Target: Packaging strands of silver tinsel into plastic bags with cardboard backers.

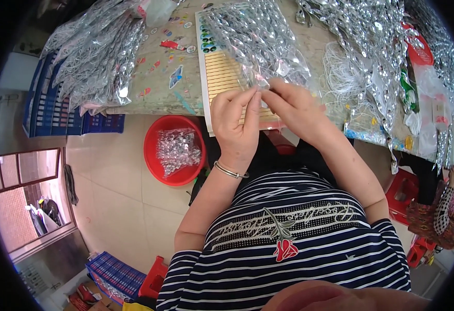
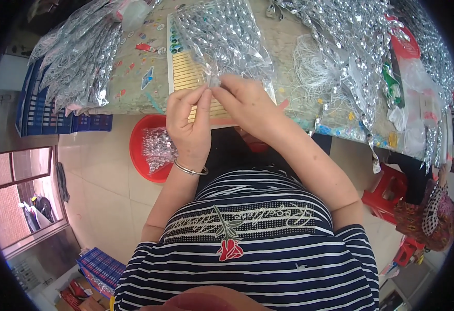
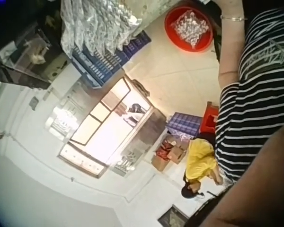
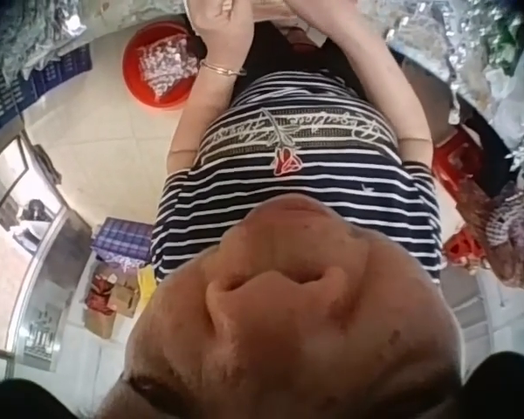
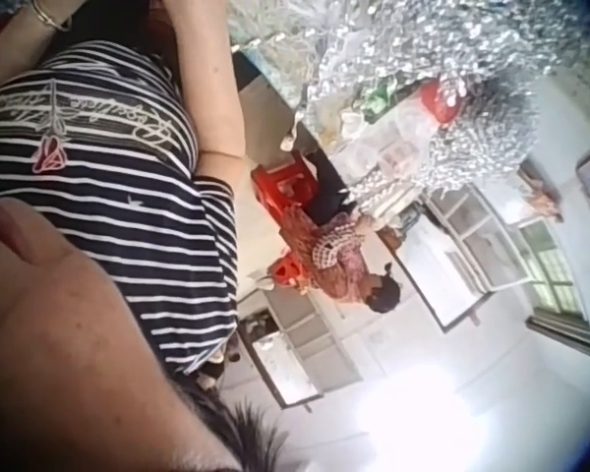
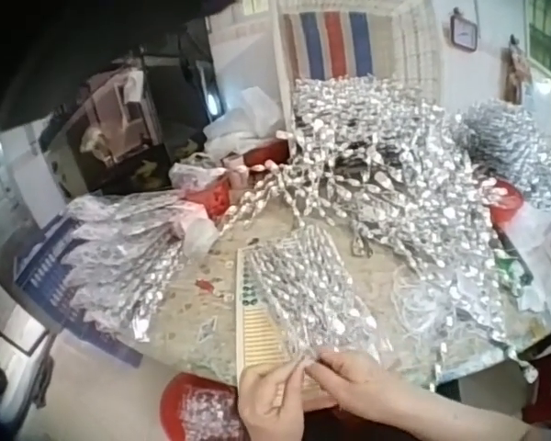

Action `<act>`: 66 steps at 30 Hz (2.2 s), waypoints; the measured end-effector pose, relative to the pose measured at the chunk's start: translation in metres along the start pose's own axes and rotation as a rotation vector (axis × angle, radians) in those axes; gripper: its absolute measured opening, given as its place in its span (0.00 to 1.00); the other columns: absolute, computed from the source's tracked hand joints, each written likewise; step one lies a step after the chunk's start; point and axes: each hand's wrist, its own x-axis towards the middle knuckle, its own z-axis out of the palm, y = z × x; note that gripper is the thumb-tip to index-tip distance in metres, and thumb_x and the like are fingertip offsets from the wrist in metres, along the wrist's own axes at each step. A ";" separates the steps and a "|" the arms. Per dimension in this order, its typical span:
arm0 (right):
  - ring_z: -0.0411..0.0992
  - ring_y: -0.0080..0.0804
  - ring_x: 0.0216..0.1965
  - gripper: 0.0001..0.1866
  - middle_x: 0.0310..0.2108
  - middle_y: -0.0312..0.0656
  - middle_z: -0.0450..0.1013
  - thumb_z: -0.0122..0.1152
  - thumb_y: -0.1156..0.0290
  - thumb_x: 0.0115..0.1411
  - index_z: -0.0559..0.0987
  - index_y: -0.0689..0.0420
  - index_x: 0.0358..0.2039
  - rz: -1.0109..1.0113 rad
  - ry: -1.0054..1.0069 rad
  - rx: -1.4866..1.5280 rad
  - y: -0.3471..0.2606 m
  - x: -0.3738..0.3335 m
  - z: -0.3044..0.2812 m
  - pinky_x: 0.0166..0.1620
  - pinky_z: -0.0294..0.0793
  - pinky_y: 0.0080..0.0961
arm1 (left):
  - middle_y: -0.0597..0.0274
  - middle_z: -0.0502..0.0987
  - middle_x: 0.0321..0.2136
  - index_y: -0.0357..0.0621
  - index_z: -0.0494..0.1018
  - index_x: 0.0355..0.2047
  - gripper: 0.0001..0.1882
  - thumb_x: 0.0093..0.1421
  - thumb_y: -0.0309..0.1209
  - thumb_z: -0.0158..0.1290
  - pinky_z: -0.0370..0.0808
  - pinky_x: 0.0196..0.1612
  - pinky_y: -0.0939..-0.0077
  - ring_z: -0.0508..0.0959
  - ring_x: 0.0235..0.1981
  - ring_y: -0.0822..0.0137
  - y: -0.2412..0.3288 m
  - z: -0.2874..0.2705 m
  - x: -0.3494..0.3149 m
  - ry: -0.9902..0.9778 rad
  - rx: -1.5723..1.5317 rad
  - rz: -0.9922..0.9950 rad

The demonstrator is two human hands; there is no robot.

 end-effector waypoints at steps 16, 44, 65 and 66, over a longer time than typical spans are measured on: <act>0.75 0.52 0.26 0.16 0.23 0.50 0.74 0.52 0.66 0.63 0.71 0.58 0.50 -0.165 0.267 -0.488 0.027 0.016 0.026 0.29 0.73 0.44 | 0.61 0.75 0.29 0.42 0.80 0.37 0.10 0.53 0.22 0.60 0.70 0.37 0.72 0.74 0.32 0.63 -0.001 0.004 -0.007 -0.034 -0.041 -0.017; 0.73 0.53 0.39 0.15 0.41 0.52 0.71 0.58 0.71 0.57 0.71 0.58 0.45 -0.026 0.304 -0.590 0.029 0.025 -0.017 0.40 0.72 0.42 | 0.61 0.74 0.27 0.41 0.79 0.33 0.08 0.50 0.22 0.61 0.69 0.34 0.69 0.73 0.30 0.61 -0.003 0.008 -0.004 -0.070 0.003 0.058; 0.63 0.18 0.21 0.18 0.22 0.32 0.68 0.45 0.67 0.70 0.69 0.63 0.54 0.310 -0.100 0.472 -0.014 -0.036 -0.010 0.24 0.63 0.16 | 0.59 0.74 0.29 0.39 0.79 0.37 0.08 0.55 0.22 0.59 0.71 0.35 0.74 0.74 0.31 0.64 0.002 0.000 0.000 -0.060 -0.112 -0.007; 0.67 0.21 0.21 0.17 0.22 0.36 0.69 0.45 0.67 0.69 0.70 0.63 0.54 0.182 -0.070 0.287 -0.006 -0.035 -0.002 0.25 0.65 0.19 | 0.59 0.74 0.29 0.38 0.79 0.37 0.08 0.56 0.22 0.58 0.72 0.35 0.74 0.74 0.31 0.65 0.003 0.000 0.000 -0.060 -0.109 -0.002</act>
